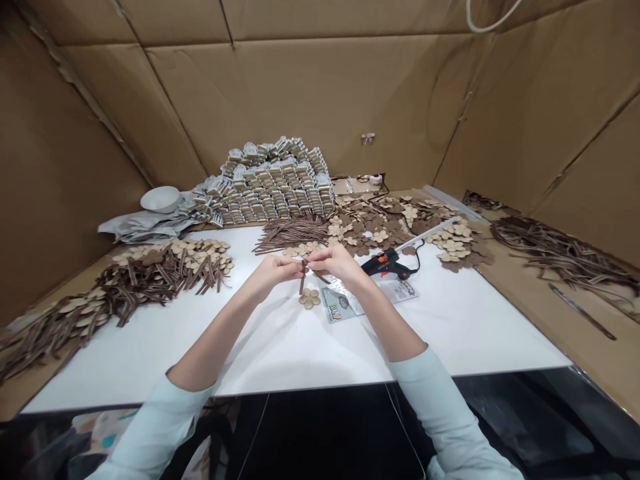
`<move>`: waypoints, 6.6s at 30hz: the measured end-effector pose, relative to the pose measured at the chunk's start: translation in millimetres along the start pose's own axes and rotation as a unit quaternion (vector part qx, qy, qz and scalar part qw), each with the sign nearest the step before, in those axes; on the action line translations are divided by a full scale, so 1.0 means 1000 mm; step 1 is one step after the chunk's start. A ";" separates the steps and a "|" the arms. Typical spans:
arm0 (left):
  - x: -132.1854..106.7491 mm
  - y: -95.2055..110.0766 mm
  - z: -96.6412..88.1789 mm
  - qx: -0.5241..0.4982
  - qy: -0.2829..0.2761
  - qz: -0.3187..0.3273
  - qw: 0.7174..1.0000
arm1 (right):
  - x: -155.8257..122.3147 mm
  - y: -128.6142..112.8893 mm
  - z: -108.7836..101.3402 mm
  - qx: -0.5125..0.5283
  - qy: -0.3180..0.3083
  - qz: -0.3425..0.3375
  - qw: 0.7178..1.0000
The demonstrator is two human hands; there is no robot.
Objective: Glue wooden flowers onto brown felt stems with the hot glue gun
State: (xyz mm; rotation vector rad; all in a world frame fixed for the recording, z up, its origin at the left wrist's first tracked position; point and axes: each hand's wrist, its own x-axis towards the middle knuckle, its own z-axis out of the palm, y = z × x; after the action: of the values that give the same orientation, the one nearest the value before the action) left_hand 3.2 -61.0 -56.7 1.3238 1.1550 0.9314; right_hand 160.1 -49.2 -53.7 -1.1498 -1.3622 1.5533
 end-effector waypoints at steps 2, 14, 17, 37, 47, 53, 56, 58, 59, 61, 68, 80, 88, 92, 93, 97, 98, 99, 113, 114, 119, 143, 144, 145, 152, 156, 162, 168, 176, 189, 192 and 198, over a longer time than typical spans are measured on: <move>-0.001 0.001 0.001 -0.021 -0.021 -0.020 0.999 | -0.001 0.001 0.002 0.002 0.009 0.003 1.000; 0.001 0.002 0.001 -0.031 0.025 -0.060 0.997 | 0.001 0.010 0.005 0.016 -0.020 0.000 1.000; 0.001 0.003 0.000 -0.014 0.038 -0.063 0.997 | -0.002 0.008 0.006 0.001 -0.022 0.011 1.000; 0.005 -0.004 0.001 -0.026 0.047 -0.045 0.998 | -0.007 0.000 0.013 -0.026 0.003 0.065 0.998; 0.007 -0.009 -0.002 -0.025 -0.071 -0.011 0.997 | -0.005 -0.007 0.006 -0.096 0.007 -0.046 0.994; 0.004 -0.005 -0.004 -0.086 -0.116 -0.058 0.988 | -0.008 -0.007 0.004 -0.036 -0.001 -0.032 0.999; 0.003 -0.003 -0.004 -0.072 -0.131 -0.042 0.988 | -0.009 -0.008 0.004 -0.025 0.016 -0.033 0.999; 0.003 -0.003 -0.005 -0.041 -0.131 -0.023 0.990 | -0.009 -0.008 0.004 -0.025 0.021 -0.033 0.999; 0.002 -0.003 -0.005 -0.025 -0.127 -0.016 0.991 | -0.010 -0.008 0.003 -0.026 0.020 -0.030 0.999; 0.002 -0.004 -0.005 -0.003 -0.121 -0.006 0.993 | -0.010 -0.008 0.003 -0.029 0.016 -0.021 0.999; 0.000 -0.003 -0.003 0.024 -0.112 0.007 0.993 | -0.008 -0.004 0.000 -0.069 -0.021 -0.026 0.997; 0.001 -0.005 -0.001 -0.005 -0.097 -0.012 0.995 | -0.009 -0.009 -0.004 -0.225 0.009 -0.111 0.968; 0.000 -0.003 0.000 -0.011 -0.105 0.024 0.994 | -0.014 -0.017 0.001 -0.187 0.018 -0.081 0.979; -0.003 0.006 -0.009 0.059 -0.098 0.049 0.992 | -0.039 -0.030 -0.003 -0.158 -0.002 -0.048 0.986; -0.003 0.007 -0.013 0.074 -0.090 0.059 0.991 | -0.049 -0.033 -0.009 -0.170 -0.003 -0.051 0.984; -0.003 0.006 -0.034 0.094 -0.087 0.056 0.990 | -0.087 -0.027 -0.056 -0.398 0.017 0.000 0.917; -0.003 0.004 -0.039 0.102 -0.098 0.039 0.989 | -0.092 -0.022 -0.070 -0.464 0.059 0.031 0.883; -0.003 0.002 -0.044 0.115 -0.112 0.016 0.987 | -0.095 -0.015 -0.083 -0.513 0.123 0.051 0.848; -0.025 0.005 -0.036 0.295 -0.394 0.087 0.866 | -0.052 0.027 -0.116 -0.469 0.156 -0.087 0.865; -0.026 0.005 -0.034 0.310 -0.393 0.093 0.861 | -0.051 0.027 -0.118 -0.457 0.148 -0.088 0.873; -0.030 0.002 -0.027 0.374 -0.389 0.107 0.835 | -0.051 0.023 -0.124 -0.403 0.190 -0.066 0.893; -0.031 0.000 -0.027 0.346 -0.421 0.123 0.829 | -0.019 0.019 -0.059 -0.649 0.162 -0.153 0.728; -0.031 0.000 -0.027 0.348 -0.422 0.120 0.828 | -0.019 0.021 -0.060 -0.653 0.155 -0.164 0.723; -0.032 0.000 -0.027 0.352 -0.424 0.113 0.827 | -0.019 0.022 -0.060 -0.657 0.148 -0.171 0.720; -0.030 -0.003 -0.027 0.388 -0.431 0.097 0.809 | -0.020 0.022 -0.061 -0.663 0.139 -0.171 0.715; -0.028 -0.005 -0.028 0.371 -0.420 0.091 0.824 | -0.020 0.022 -0.060 -0.660 0.152 -0.175 0.715; -0.029 -0.003 -0.027 0.364 -0.422 0.086 0.826 | -0.021 0.022 -0.056 -0.661 0.156 -0.160 0.716; -0.029 -0.001 -0.025 0.362 -0.425 0.089 0.825 | -0.021 0.024 -0.053 -0.679 0.157 -0.148 0.702; -0.030 0.000 -0.024 0.363 -0.430 0.077 0.823 | -0.022 0.022 -0.050 -0.700 0.153 -0.133 0.685; -0.030 -0.001 -0.025 0.358 -0.436 0.077 0.822 | -0.022 0.021 -0.049 -0.705 0.152 -0.112 0.683; -0.029 -0.003 -0.025 0.354 -0.438 0.080 0.822 | -0.021 0.021 -0.049 -0.704 0.153 -0.104 0.685; -0.030 -0.001 -0.024 0.353 -0.440 0.079 0.822 | -0.021 0.019 -0.048 -0.711 0.150 -0.107 0.679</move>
State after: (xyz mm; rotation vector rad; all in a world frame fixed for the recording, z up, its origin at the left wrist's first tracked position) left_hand -27.1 -84.2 -52.9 2.1473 0.6339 -0.1290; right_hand 212.7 -57.3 -71.0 -1.8173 -2.3466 -0.2213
